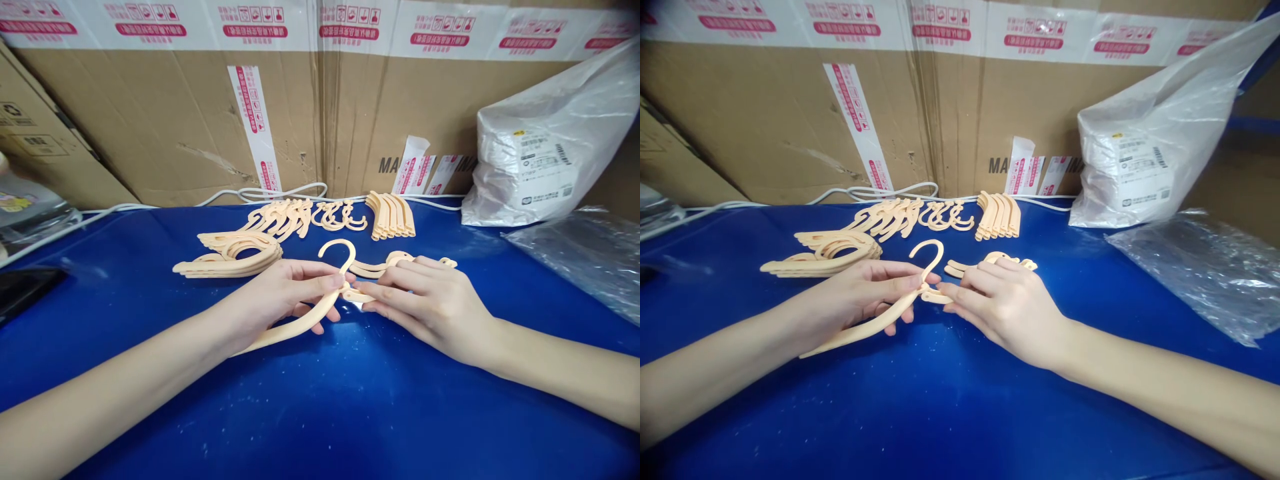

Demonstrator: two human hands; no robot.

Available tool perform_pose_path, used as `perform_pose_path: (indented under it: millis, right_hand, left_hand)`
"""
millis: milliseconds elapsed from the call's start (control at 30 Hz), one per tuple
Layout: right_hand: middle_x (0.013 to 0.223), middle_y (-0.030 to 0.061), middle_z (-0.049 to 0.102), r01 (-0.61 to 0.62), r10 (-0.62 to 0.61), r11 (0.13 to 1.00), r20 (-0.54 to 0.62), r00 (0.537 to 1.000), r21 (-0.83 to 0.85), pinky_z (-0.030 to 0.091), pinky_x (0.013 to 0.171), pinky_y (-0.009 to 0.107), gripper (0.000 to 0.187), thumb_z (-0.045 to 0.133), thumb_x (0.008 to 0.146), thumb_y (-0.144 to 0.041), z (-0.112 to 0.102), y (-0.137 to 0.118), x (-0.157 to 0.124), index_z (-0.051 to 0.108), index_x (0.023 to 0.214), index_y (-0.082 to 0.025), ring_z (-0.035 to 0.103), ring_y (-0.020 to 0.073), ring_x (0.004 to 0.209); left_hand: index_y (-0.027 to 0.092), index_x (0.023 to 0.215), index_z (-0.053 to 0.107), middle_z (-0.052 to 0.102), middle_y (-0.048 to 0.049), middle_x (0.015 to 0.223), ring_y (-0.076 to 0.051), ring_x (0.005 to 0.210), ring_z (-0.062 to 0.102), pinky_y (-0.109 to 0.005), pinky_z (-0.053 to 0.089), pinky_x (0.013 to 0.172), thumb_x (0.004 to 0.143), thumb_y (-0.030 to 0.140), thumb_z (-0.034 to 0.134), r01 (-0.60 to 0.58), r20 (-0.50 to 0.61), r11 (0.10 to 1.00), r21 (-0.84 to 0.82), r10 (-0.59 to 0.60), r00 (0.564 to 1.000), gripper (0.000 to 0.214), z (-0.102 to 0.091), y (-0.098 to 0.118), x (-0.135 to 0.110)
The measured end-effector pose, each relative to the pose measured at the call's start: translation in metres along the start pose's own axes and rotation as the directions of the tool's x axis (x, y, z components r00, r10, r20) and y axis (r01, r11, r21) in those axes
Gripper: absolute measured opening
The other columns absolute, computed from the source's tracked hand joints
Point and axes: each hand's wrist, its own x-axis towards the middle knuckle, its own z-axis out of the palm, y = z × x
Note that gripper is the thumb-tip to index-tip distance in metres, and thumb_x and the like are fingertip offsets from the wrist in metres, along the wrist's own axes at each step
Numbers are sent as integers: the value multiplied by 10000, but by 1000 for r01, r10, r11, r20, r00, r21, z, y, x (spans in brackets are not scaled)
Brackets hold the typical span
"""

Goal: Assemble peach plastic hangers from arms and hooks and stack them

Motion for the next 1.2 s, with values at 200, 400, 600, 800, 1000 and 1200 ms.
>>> perform_pose_path:
  millis: [200, 400, 600, 800, 1000, 1200]
  right_hand:
    - [752, 34, 681, 22, -22, 1000, 11, 1000, 15, 453, 666, 277, 233, 501, 963, -263, 1, 0, -1, 706, 1021, -168, 618, 144, 730]
    - [765, 40, 690, 28, -28, 1000, -1, 1000, 11, 459, 657, 280, 229, 497, 964, -245, -1, 0, 0, 703, 1022, -163, 625, 145, 730]
    - [739, 30, 675, 42, -42, 999, -1, 999, 10, 453, 639, 271, 239, 499, 961, -254, 0, -1, 0, 708, 1013, -151, 612, 137, 695]
    - [711, 17, 659, 23, -23, 1000, 18, 1000, 20, 429, 585, 247, 255, 484, 972, -259, 0, -3, -1, 702, 1037, -146, 611, 120, 664]
    - [674, 1, 626, 27, -27, 999, 20, 999, 21, 405, 519, 241, 280, 457, 983, -267, -2, -4, -1, 702, 1032, -140, 581, 102, 590]
    - [649, -6, 616, 7, -7, 1000, 44, 999, 11, 404, 507, 235, 296, 445, 988, -272, -1, -4, -3, 710, 1017, -143, 577, 92, 563]
  left_hand:
    - [186, 977, 701, 687, -16, 706, -104, 621, 642, -167, 542, 554, 844, 315, 686, 26, 58, 999, 36, -28, 998, 186, -3, 2, -1]
    - [171, 938, 704, 686, -21, 671, -123, 637, 649, -174, 544, 530, 826, 298, 699, 58, 72, 998, 34, -60, 996, 169, -3, 4, -2]
    - [153, 888, 706, 684, -17, 649, -116, 586, 641, -176, 544, 497, 808, 247, 706, 18, 1, 1000, 10, -18, 1000, 123, 0, 2, 1]
    - [167, 861, 702, 682, -13, 662, -119, 595, 647, -194, 553, 517, 813, 271, 703, -11, -30, 999, 37, 12, 999, 115, 0, -1, 1]
    - [170, 852, 711, 676, -15, 674, -142, 661, 670, -195, 553, 527, 789, 272, 725, -15, -37, 1000, 12, 16, 999, 121, 1, -2, 2]
    - [156, 882, 727, 687, -25, 645, -136, 617, 660, -188, 533, 516, 806, 227, 704, 11, -81, 1000, 1, -11, 997, 107, 6, 2, 3]
